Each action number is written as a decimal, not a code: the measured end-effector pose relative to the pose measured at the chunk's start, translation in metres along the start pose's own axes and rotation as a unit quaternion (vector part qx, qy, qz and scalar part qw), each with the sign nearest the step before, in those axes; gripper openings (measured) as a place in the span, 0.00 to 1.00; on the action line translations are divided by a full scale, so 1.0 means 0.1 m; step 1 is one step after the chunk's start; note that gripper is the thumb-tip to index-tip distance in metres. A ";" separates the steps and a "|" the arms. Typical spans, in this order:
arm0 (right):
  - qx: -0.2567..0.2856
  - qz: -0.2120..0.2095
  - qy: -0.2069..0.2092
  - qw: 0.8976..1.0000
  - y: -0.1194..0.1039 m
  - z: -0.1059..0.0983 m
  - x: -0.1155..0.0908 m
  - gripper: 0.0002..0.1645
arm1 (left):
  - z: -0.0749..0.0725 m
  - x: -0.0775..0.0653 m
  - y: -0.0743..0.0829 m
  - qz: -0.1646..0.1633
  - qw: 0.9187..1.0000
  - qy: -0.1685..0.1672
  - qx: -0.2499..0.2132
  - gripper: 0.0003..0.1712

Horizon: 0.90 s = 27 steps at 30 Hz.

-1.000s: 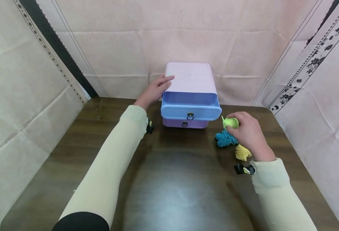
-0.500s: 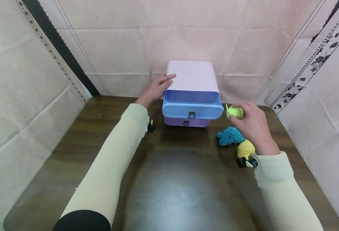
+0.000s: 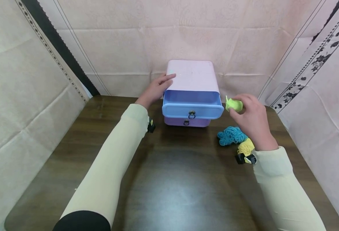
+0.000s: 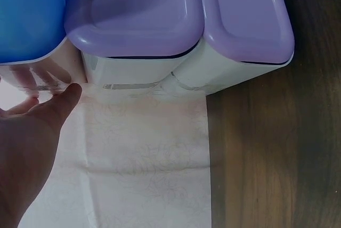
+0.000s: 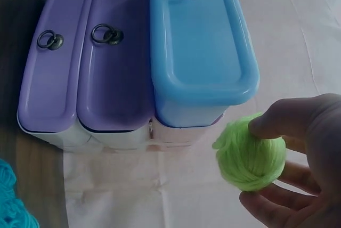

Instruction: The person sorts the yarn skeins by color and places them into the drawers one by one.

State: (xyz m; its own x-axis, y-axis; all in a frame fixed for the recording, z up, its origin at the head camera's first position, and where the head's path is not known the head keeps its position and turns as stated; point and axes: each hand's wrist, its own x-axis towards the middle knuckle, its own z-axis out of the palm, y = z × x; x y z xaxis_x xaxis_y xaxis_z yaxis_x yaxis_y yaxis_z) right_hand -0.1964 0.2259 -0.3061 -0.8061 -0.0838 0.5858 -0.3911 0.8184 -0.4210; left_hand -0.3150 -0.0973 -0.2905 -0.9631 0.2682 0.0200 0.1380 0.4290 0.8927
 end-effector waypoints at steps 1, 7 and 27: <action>0.001 -0.002 0.003 1.000 -0.01 0.00 0.01 0.18 | 0.00 0.01 -0.01 -0.001 1.000 0.000 0.001 0.25; 0.006 -0.011 0.009 1.000 -0.03 0.02 0.06 0.18 | 0.00 0.16 -0.16 0.001 1.000 0.002 -0.002 0.25; 0.060 0.020 -0.003 0.998 -0.12 0.09 0.17 0.22 | 0.00 0.22 -0.26 0.012 1.000 0.009 0.011 0.23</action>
State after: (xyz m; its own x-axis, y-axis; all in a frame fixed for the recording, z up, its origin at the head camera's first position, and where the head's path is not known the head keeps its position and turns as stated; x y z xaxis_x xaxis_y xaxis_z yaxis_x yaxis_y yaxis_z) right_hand -0.2092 0.2092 -0.2974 -0.8241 -0.0560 0.5636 -0.4089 0.7475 -0.5236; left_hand -0.3398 -0.1028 -0.3137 -0.9638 0.2621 0.0490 0.1650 0.4417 0.8818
